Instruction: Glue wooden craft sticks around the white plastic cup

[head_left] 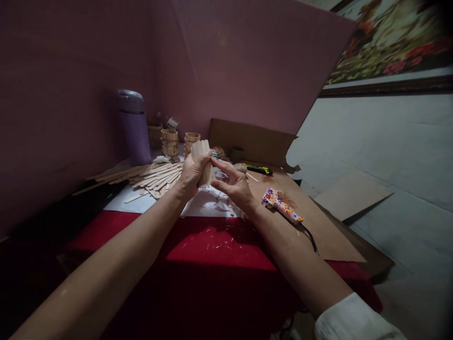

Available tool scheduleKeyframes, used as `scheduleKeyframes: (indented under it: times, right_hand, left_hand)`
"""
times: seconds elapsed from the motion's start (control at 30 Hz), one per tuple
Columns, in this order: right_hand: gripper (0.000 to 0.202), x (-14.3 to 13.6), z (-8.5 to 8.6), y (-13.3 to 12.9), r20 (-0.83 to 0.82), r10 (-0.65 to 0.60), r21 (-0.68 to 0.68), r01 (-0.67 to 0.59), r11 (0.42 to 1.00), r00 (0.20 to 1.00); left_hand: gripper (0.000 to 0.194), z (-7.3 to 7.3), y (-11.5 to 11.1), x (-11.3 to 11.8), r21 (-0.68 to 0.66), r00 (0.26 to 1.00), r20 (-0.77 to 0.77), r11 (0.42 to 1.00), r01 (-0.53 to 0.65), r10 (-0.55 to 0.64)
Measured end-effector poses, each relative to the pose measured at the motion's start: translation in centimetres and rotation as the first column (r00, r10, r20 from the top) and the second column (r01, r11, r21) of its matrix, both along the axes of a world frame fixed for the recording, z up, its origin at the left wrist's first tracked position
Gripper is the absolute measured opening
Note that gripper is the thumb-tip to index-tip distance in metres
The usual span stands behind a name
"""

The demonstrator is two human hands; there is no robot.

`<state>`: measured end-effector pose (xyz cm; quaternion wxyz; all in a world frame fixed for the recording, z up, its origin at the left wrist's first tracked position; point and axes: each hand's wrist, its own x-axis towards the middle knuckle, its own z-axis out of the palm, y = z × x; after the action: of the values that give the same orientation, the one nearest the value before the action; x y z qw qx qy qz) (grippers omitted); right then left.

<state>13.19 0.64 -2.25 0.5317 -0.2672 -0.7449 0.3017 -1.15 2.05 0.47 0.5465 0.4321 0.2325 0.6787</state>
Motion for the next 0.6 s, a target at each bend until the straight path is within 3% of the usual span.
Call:
scheduleKeyframes:
  times: [0.13,0.33,0.6]
  right_hand:
    - [0.068,0.2,0.36,-0.09,0.075,0.008,0.051,-0.012,0.999,0.997]
    - [0.058,0.44,0.78,-0.39,0.099,-0.081,0.16,0.065,0.985,0.992]
    - [0.06,0.49,1.04,-0.81,0.119,-0.093,0.15,0.074,0.986,0.989]
  left_hand:
    - [0.054,0.28,-0.22,-0.18,0.013,1.0,-0.005,1.0,0.023,-0.023]
    - [0.053,0.37,-0.29,-0.27,-0.004,0.999,-0.013,0.999,0.032,-0.032]
    - [0.048,-0.13,0.01,-0.17,-0.021,0.999,-0.008,0.999,0.037,-0.038]
